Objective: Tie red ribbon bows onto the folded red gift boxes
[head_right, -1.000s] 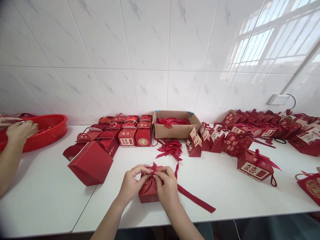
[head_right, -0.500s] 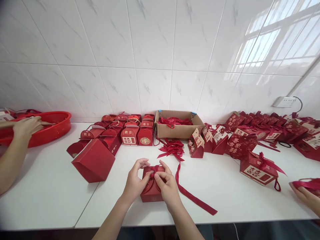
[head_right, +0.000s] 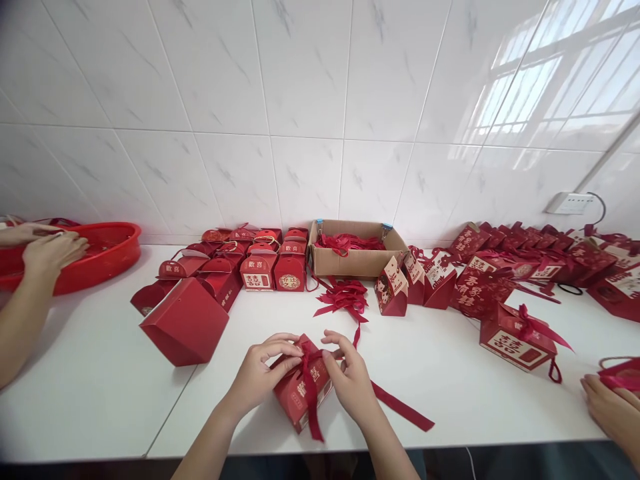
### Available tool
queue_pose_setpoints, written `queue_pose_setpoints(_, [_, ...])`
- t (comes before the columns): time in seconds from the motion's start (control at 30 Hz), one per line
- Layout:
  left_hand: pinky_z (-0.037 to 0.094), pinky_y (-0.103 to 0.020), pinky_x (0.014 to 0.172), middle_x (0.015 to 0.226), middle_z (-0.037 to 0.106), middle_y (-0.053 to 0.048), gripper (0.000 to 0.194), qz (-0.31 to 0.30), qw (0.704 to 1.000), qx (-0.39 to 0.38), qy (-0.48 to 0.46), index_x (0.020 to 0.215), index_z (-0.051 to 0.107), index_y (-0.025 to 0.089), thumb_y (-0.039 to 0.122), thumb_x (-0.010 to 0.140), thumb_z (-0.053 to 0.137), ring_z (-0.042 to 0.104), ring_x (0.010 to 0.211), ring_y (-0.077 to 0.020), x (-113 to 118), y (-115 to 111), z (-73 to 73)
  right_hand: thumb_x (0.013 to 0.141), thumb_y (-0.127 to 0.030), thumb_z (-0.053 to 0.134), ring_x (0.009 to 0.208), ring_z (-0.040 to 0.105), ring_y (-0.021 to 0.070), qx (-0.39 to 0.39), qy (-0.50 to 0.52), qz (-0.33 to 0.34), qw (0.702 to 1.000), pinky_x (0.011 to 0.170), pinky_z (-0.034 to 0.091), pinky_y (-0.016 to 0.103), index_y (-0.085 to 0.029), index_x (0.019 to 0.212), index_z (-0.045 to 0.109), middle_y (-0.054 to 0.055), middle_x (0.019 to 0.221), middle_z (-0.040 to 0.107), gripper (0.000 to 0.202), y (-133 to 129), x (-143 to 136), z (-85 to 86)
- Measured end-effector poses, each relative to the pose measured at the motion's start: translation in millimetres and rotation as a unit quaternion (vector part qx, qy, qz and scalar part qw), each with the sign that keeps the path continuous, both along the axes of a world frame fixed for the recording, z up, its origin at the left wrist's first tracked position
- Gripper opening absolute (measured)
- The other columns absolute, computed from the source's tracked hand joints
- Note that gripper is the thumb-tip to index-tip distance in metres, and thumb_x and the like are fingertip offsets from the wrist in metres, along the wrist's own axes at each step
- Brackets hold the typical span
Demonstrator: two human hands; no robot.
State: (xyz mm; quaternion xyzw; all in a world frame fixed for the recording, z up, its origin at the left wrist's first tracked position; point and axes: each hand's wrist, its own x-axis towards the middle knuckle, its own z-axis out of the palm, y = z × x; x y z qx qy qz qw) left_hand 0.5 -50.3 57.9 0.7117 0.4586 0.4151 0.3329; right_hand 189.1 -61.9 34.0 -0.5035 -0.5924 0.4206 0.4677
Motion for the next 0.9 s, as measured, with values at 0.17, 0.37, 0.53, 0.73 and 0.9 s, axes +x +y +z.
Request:
queue_pose_setpoints(0.17, [0.05, -0.033, 0.091, 0.097, 0.071, -0.005, 0.015, -0.044, 0.997, -0.02, 0.053, 0.081, 0.074, 0.026, 0.021, 0.083, 0.06, 0.061, 0.107, -0.022, -10, 0, 13.9, 0.083, -0.032, 0.057, 0.066, 0.058, 0.0154, 0.048, -0.091, 0.046, 0.994, 0.061, 0.049, 0.028, -0.021, 0.104, 0.063, 0.006, 0.094, 0.07, 0.025, 7, 6, 5.7])
queue_pose_setpoints(0.37, [0.05, -0.031, 0.085, 0.091, 0.069, -0.005, 0.017, -0.076, 0.99, 0.025, 0.117, 0.084, 0.073, 0.026, 0.021, 0.086, 0.057, 0.06, 0.1, -0.0203, -15, 4, 23.9, 0.08, -0.035, 0.063, 0.052, 0.05, 0.0127, 0.02, -0.13, 0.091, 0.987, 0.051, 0.042, 0.025, -0.022, 0.1, 0.064, -0.001, 0.066, 0.065, 0.023, 3, 16, 27.7])
queue_pose_setpoints(0.53, [0.049, -0.033, 0.083, 0.084, 0.068, -0.005, 0.014, -0.116, 0.984, 0.048, 0.127, 0.085, 0.072, 0.026, 0.024, 0.085, 0.058, 0.059, 0.091, -0.0205, -14, 7, 30.9, 0.076, -0.045, 0.066, 0.051, 0.051, 0.0118, 0.004, -0.121, 0.111, 0.986, 0.048, 0.041, 0.024, -0.02, 0.098, 0.067, 0.001, 0.069, 0.067, 0.034, 13, 15, 40.3])
queue_pose_setpoints(0.73, [0.048, -0.032, 0.082, 0.084, 0.068, -0.004, 0.011, -0.121, 0.981, 0.039, 0.145, 0.085, 0.072, 0.026, 0.026, 0.084, 0.061, 0.059, 0.087, -0.02, -14, 9, 35.2, 0.076, -0.031, 0.067, 0.056, 0.051, 0.0098, -0.013, -0.033, 0.175, 0.984, 0.051, 0.042, 0.022, -0.018, 0.094, 0.063, 0.0, 0.077, 0.065, 0.022, 29, 0, 39.8])
queue_pose_setpoints(0.9, [0.046, -0.031, 0.083, 0.081, 0.07, -0.002, 0.012, -0.124, 0.976, 0.051, 0.174, 0.085, 0.072, 0.027, 0.024, 0.084, 0.06, 0.06, 0.085, -0.0196, -15, 10, 40.8, 0.084, -0.02, 0.056, 0.07, 0.057, 0.0136, 0.092, -0.084, 0.2, 0.972, 0.063, 0.046, 0.025, -0.021, 0.091, 0.064, 0.001, 0.081, 0.063, 0.011, 19, 3, 43.6])
